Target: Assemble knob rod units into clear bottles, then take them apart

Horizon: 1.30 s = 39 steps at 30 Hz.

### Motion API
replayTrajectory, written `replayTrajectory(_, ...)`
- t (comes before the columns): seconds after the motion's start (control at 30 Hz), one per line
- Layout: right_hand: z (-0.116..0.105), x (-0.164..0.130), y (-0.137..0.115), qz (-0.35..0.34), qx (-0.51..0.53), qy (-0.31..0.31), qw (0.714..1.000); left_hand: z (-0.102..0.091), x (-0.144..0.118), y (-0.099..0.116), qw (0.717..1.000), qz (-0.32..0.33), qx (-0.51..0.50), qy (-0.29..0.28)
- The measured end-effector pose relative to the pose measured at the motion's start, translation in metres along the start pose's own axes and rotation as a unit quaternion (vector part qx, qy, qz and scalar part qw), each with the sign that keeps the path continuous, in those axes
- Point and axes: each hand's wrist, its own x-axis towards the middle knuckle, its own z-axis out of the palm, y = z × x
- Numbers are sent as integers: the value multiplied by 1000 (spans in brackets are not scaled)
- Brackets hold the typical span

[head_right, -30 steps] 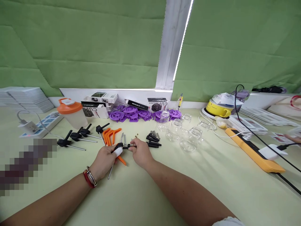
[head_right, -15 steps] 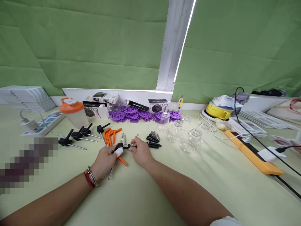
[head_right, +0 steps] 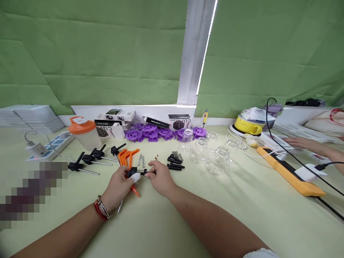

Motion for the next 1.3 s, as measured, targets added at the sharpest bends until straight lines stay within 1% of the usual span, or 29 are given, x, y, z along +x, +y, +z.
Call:
replayTrajectory(0.13,-4,4,3,15,28,-25,999,-2,-1,5,999,-20,-38,-18)
replayTrajectory(0.23,-5,6,2,26,40,-29,998,-2,-2,7,999,-20,-39,-16)
replayTrajectory(0.4,-6,7,-6,25,7,-46,999,0,1,2,999,-33,-35,-22)
replayTrajectory(0.5,-8,7,-9,44,34,-57,997,1,3,-1,999,-26,-29,-19)
replayTrajectory(0.57,-8,7,-11,75,72,-55,993,2,3,-1,1000,-16,-20,-14)
replayTrajectory(0.63,-8,8,-12,108,109,-40,987,2,2,1,1000,-4,-9,-9)
replayTrajectory(0.73,-4,8,-15,134,135,-14,982,2,-3,5,999,22,21,10)
replayTrajectory(0.87,4,9,-18,142,136,-6,980,5,-9,9,997,31,57,37)
replayTrajectory(1.03,5,10,-19,134,131,-7,982,8,-6,7,998,14,56,29)
replayTrajectory(1.17,3,12,-16,153,140,-10,978,9,-1,3,998,6,57,30)
replayTrajectory(1.3,4,14,-14,162,143,0,976,9,2,6,997,-3,80,24)
